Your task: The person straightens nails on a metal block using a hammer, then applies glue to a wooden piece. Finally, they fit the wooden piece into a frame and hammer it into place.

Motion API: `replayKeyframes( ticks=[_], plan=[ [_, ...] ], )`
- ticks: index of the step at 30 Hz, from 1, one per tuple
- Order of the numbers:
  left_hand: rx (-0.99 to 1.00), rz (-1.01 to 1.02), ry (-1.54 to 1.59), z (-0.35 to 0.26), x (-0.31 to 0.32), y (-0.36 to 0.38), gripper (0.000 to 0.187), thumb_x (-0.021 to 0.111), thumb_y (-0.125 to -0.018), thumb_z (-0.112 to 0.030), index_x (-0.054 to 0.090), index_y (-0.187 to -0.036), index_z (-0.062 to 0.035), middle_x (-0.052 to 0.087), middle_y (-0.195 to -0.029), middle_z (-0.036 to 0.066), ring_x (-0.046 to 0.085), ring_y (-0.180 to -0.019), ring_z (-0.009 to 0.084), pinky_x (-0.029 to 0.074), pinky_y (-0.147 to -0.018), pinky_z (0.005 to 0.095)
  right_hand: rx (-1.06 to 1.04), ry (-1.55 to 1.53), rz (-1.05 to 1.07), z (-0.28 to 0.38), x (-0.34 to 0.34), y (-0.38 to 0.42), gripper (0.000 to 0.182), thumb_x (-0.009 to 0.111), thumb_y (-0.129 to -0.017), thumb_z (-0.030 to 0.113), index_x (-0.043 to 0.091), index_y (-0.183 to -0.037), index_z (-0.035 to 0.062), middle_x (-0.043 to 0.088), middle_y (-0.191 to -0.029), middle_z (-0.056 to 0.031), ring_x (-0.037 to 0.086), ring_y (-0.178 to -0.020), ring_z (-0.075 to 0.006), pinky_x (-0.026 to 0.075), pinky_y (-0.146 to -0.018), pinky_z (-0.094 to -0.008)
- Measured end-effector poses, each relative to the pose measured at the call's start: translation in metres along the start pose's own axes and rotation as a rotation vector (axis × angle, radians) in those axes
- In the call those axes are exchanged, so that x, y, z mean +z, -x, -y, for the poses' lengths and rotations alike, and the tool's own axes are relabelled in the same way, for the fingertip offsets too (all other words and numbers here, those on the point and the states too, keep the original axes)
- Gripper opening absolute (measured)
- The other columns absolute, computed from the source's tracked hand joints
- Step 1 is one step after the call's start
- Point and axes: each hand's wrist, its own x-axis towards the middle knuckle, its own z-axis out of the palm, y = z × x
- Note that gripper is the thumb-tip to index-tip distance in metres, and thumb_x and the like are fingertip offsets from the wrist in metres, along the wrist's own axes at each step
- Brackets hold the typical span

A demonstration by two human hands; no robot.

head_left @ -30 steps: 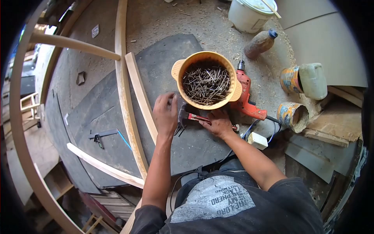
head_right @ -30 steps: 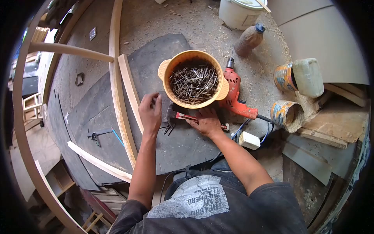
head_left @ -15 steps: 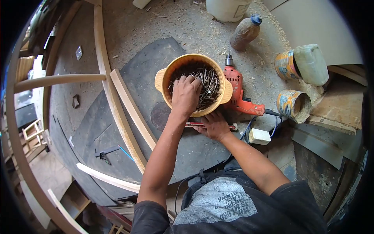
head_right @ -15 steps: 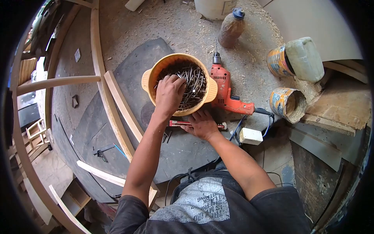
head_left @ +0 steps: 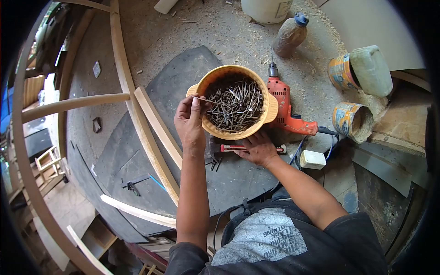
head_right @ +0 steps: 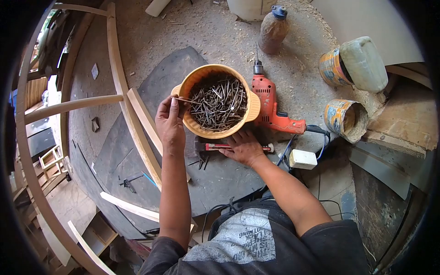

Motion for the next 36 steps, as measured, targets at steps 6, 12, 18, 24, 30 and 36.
replayKeyframes(
  ticks=[6,12,18,24,30,36],
  plan=[
    [0.032,0.013,-0.171,0.0,-0.002,0.0,0.022,0.059,-0.099,-0.01,0.06,-0.115,0.004,0.067,-0.095,0.008,0.066,-0.084,0.0139,0.054,-0.076,0.0276,0.01,0.006,0.0,0.001,0.0,0.001,0.057,0.05,-0.09,0.06,0.062,-0.12,0.0123,0.053,-0.129,-0.0089,0.047,-0.12,-0.0281,0.035,-0.105,-0.0446],
    [0.46,0.142,-1.214,0.001,0.016,-0.002,0.021,0.07,-0.081,-0.011,0.07,-0.101,-0.0027,0.066,-0.099,0.012,0.061,-0.092,0.0309,0.049,-0.082,0.0393,0.006,0.005,-0.08,0.001,0.003,0.002,0.056,0.05,-0.09,0.06,0.065,-0.114,0.0116,0.055,-0.124,-0.0091,0.049,-0.116,-0.0281,0.036,-0.103,-0.0442],
    [0.598,0.47,-1.411,0.025,0.058,-0.008,0.024,0.073,-0.08,-0.014,0.07,-0.102,-0.0051,0.066,-0.103,0.01,0.058,-0.102,0.0288,0.044,-0.088,0.0413,0.011,-0.02,-0.092,0.001,0.003,0.002,0.055,0.052,-0.089,0.06,0.066,-0.111,0.0118,0.056,-0.122,-0.0093,0.049,-0.116,-0.0272,0.037,-0.102,-0.0446],
    [0.563,0.35,-1.299,0.046,0.038,-0.013,0.011,0.068,-0.084,-0.012,0.07,-0.092,-0.004,0.064,-0.089,0.012,0.059,-0.092,0.031,0.046,-0.081,0.0415,0.005,-0.006,-0.13,0.0,0.002,0.003,0.055,0.052,-0.089,0.059,0.065,-0.114,0.0126,0.057,-0.122,-0.0081,0.049,-0.118,-0.0257,0.037,-0.102,-0.0444],
    [0.418,0.093,-1.009,0.013,0.02,-0.003,0.012,0.071,-0.088,-0.007,0.072,-0.098,-0.0004,0.066,-0.087,0.009,0.064,-0.078,0.0169,0.05,-0.073,0.0282,0.019,-0.027,-0.104,0.0,0.006,0.004,0.056,0.051,-0.09,0.06,0.063,-0.121,0.0149,0.056,-0.124,-0.0077,0.048,-0.12,-0.0248,0.036,-0.104,-0.0452],
    [0.161,0.063,-0.543,0.017,-0.007,0.0,0.016,0.071,-0.089,-0.005,0.071,-0.104,0.0013,0.068,-0.094,0.005,0.063,-0.083,0.0118,0.051,-0.076,0.0249,0.007,-0.003,-0.103,0.0,0.005,0.003,0.059,0.049,-0.091,0.061,0.059,-0.127,0.0154,0.054,-0.128,-0.0088,0.046,-0.123,-0.0258,0.034,-0.106,-0.045]
  ],
)
